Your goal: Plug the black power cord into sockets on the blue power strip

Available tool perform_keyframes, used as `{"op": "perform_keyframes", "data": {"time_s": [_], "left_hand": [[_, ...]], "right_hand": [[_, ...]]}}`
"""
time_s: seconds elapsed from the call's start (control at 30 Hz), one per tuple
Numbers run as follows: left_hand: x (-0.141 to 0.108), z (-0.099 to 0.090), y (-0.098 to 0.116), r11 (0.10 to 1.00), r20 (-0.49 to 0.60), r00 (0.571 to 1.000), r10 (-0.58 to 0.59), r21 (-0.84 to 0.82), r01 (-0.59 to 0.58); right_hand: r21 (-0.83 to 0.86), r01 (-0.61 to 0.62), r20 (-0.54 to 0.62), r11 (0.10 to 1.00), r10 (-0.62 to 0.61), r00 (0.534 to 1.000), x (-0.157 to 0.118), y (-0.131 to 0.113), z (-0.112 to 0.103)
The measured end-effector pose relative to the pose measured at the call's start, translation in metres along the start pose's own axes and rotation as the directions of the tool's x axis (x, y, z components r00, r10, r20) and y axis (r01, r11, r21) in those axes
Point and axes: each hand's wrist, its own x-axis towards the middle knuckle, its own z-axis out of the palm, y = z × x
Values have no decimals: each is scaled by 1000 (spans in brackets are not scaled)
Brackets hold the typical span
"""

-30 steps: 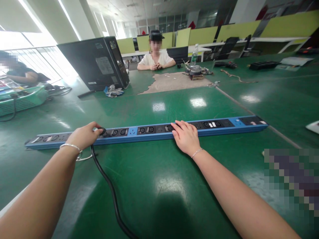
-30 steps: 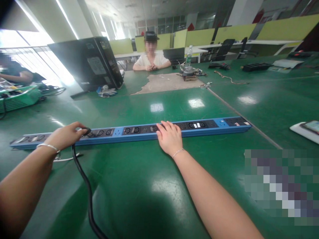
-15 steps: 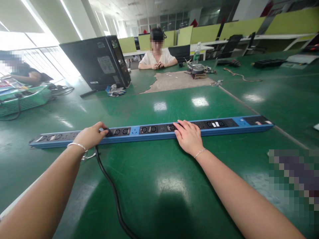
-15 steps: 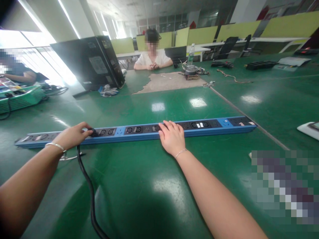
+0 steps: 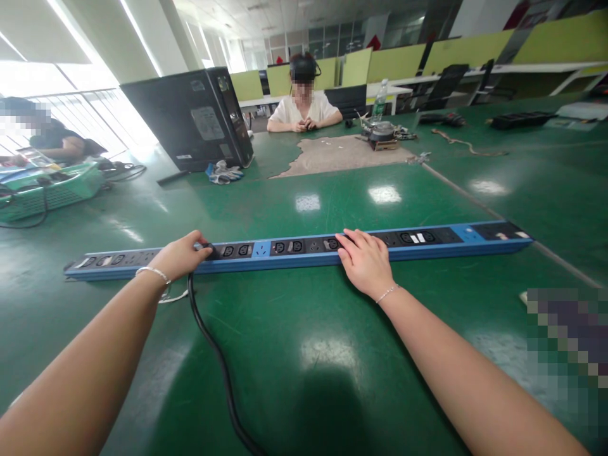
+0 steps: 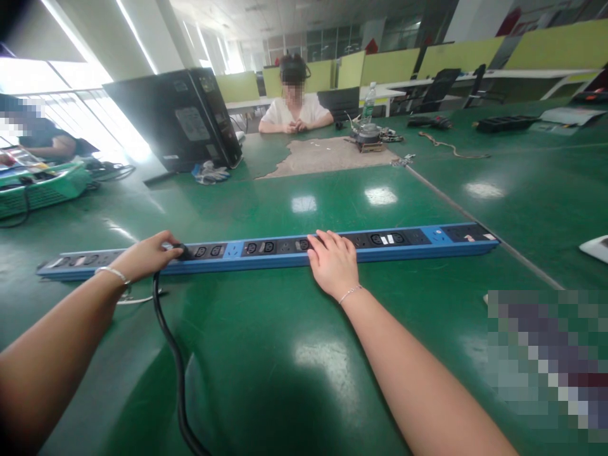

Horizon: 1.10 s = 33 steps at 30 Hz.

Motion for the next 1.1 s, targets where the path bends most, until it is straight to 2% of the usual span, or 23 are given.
{"op": "perform_keyframes", "data": {"time_s": [0.13, 0.33, 0.6, 0.87, 1.1], "left_hand": [[2, 3, -1, 1000, -24, 1000, -16, -14, 15], [-11, 12, 2, 999, -98, 995, -33, -1, 33], [-5, 5, 0, 1000, -50, 999, -4, -28, 3], [-9, 15, 1, 999, -126, 991, -41, 29, 45], [-4, 10, 0, 999, -88, 995, -37, -14, 36]], "right_hand": [[-9, 0, -2, 1000, 0, 1000, 0, 0, 1], [8, -7, -17, 1000, 7, 1000, 0, -1, 1], [-11, 2, -10, 1000, -2, 1000, 0, 1, 2], [-18, -9, -12, 1000, 9, 1000, 0, -1, 1], [-17, -4, -13, 1000, 4, 1000, 1, 0, 1]]}}
